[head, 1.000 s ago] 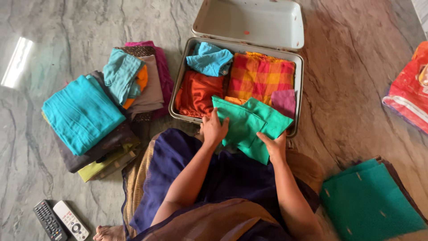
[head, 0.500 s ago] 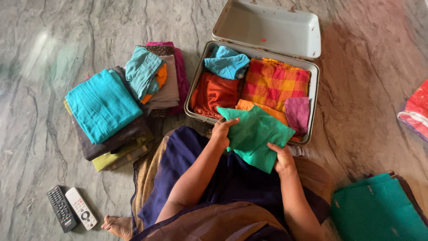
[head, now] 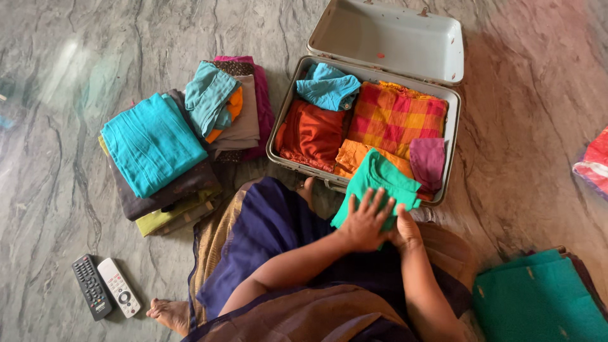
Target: The person folds and organizes various colored garments, including blouses and a saree, into a small metal suitcase while sitting on the floor.
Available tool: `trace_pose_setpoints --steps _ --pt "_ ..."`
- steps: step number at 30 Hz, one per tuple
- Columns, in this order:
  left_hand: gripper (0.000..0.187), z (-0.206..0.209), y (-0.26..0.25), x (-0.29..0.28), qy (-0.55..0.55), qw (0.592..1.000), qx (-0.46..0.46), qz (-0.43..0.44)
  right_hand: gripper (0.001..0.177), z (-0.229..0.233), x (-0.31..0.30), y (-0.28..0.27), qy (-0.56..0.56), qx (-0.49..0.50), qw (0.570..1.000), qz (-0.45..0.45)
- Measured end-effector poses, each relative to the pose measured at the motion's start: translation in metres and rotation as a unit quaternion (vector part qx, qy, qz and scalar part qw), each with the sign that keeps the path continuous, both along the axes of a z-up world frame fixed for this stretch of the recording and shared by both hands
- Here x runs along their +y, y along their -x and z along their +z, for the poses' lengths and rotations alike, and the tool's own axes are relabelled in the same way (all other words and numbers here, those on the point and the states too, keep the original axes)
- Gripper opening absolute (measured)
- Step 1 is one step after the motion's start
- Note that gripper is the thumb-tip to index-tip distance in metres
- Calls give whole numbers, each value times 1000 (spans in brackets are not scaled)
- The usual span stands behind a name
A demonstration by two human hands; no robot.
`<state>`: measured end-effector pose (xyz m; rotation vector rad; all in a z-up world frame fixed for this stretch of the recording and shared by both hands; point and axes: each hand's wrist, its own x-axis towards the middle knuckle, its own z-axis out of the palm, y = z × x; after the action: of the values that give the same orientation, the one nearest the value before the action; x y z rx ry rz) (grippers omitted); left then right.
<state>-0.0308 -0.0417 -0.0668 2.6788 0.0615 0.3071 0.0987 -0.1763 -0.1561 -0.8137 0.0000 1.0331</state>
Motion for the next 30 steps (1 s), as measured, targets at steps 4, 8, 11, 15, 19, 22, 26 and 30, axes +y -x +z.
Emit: trace_pose_setpoints --steps 4,8,11,15,19,22,26,30 --pt "87 -12 1 -13 -58 997 12 -47 57 -8 -1 -6 94 -10 995 -25" --pt "57 -11 -7 9 34 996 -4 -87 42 -4 -1 -8 10 15 999 -34" --pt "40 -4 -4 33 179 973 -109 -92 39 0 5 -9 19 20 998 -61" --pt "30 8 -5 59 254 958 -130 -38 45 7 10 -7 2 31 998 -57" --pt "42 20 -1 76 194 967 -164 33 57 15 5 -3 10 25 996 -87" --pt "68 26 -1 80 244 946 -197 80 69 21 -3 2 -40 44 997 -45" --pt "91 25 -10 82 637 758 50 131 76 30 -2 13 -70 15 997 23" --pt "84 18 -13 89 680 726 7 104 73 33 6 17 -81 1 993 86"
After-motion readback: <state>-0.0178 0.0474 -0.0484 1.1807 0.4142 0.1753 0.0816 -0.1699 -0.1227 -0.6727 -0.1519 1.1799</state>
